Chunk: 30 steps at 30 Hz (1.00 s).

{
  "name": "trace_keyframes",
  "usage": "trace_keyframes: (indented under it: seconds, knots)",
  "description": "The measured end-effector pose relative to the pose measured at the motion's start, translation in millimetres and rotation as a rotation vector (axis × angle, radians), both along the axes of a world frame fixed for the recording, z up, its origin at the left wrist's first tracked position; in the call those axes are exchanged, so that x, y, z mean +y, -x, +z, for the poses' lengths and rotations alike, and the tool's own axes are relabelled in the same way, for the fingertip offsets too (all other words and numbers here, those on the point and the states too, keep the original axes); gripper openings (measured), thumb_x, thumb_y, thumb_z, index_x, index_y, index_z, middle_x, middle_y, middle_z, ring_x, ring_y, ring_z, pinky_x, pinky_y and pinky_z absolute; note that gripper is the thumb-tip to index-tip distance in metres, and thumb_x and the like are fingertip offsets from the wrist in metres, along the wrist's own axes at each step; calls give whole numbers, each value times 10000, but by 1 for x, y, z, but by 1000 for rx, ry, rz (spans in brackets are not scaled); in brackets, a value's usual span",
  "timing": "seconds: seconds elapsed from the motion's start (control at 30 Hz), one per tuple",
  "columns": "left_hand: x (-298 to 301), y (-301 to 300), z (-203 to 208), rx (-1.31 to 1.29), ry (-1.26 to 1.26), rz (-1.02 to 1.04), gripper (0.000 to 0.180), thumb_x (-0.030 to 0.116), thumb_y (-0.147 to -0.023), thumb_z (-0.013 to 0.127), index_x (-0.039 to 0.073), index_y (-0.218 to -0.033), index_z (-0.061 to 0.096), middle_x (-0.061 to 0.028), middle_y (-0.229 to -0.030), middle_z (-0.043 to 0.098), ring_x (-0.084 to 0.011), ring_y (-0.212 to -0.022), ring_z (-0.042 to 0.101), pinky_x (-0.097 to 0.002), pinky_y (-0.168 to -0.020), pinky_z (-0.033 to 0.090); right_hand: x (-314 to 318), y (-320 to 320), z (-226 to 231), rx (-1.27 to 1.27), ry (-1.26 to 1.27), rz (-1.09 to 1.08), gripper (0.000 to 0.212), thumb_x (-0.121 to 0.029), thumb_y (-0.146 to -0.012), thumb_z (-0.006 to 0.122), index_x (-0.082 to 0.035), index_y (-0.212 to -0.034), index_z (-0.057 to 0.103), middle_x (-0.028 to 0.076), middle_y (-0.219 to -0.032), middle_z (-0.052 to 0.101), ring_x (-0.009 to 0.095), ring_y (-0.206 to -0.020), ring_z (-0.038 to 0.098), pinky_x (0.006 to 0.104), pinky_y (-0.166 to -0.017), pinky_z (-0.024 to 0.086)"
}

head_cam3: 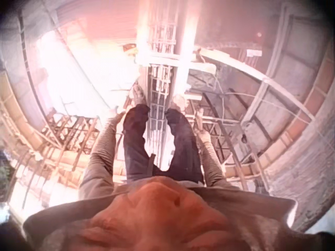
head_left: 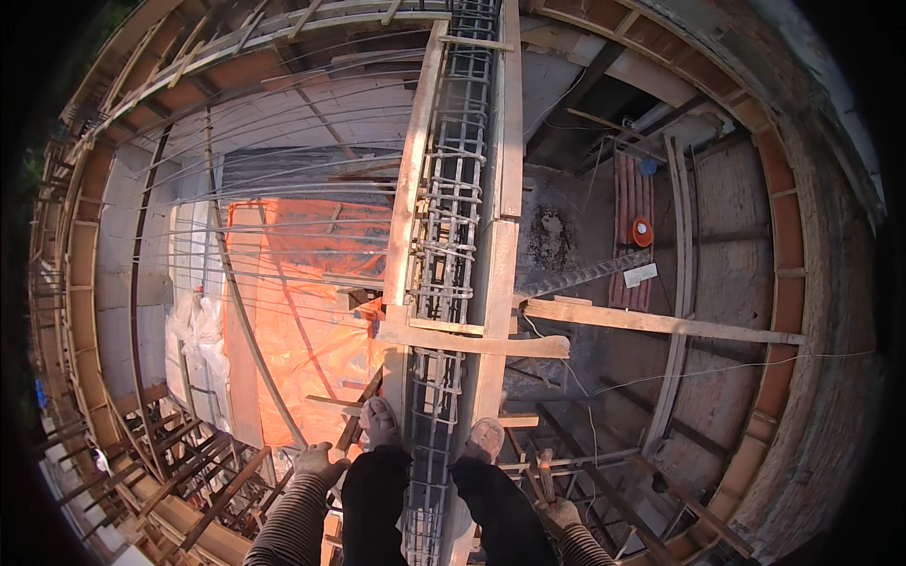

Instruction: The person uses a hammer to nail wooden boards together to create a formwork structure around a rebar column. They pick up pieces of wood from a bucket, position them against the rebar and existing boards, and drive nails to secure the assembly.

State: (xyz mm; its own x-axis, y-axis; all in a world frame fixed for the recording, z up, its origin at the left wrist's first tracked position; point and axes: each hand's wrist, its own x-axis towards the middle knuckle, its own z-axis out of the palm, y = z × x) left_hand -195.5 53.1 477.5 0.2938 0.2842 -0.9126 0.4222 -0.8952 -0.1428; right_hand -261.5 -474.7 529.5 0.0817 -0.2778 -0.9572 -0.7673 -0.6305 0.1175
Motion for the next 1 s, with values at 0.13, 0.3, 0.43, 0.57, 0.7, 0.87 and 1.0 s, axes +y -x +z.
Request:
trace_keyframes:
  seconds: [0.13,0.3,0.43,0.57,0.7,0.87,1.0]
  knots:
    - [10,59,150,-41,-111,376,760,541,-809,760,49,-1368,606,-194,-1315,668,-330,-1250,624,-413,-1089,463,-40,100,4,245,78,231,573,-517,-884,721,-10,-1149,692,175,-945,735,302,-902,704,434,-808,554]
    - [-16,104,223,10,-35,682,689,525,-793,763,-9,-1222,696,-227,-1196,718,-321,-1168,673,-413,-1021,504,-46,65,120,292,137,-20,556,-500,-895,718,-9,-1155,690,175,-951,734,302,-909,700,436,-813,552]
    - [-34,157,274,-208,29,921,539,430,-857,732,-28,-1140,731,-187,-1056,753,-291,-1063,704,-395,-962,522,-19,-25,177,255,46,-140,543,-486,-903,716,-9,-1160,689,175,-957,734,301,-914,697,437,-817,550]
    - [-48,104,256,3,254,929,494,363,-856,767,-34,-1148,733,-155,-1083,756,-230,-1051,701,-361,-937,535,-20,-72,275,242,181,-350,529,-472,-912,714,-8,-1166,687,175,-962,733,301,-920,694,439,-821,548]
    - [-10,44,243,-133,258,857,579,445,-802,772,13,-1185,733,-182,-1171,739,-293,-1132,690,-392,-992,518,11,-142,314,179,152,-434,516,-458,-921,712,-8,-1171,685,175,-967,732,300,-925,691,440,-824,546]
    - [52,-106,261,-533,474,985,244,293,-902,684,75,-794,660,-11,-671,569,-133,-641,549,-342,-610,450,32,-185,345,34,98,-257,519,-485,-1000,607,-33,-1247,667,172,-962,733,308,-832,709,446,-724,562]
    - [93,-228,284,-667,481,1076,210,262,-906,706,59,-858,683,31,-682,537,-104,-628,503,-298,-592,426,21,-164,305,42,89,-189,553,-465,-1005,603,-33,-1351,600,168,-1002,721,263,-857,704,409,-763,560]
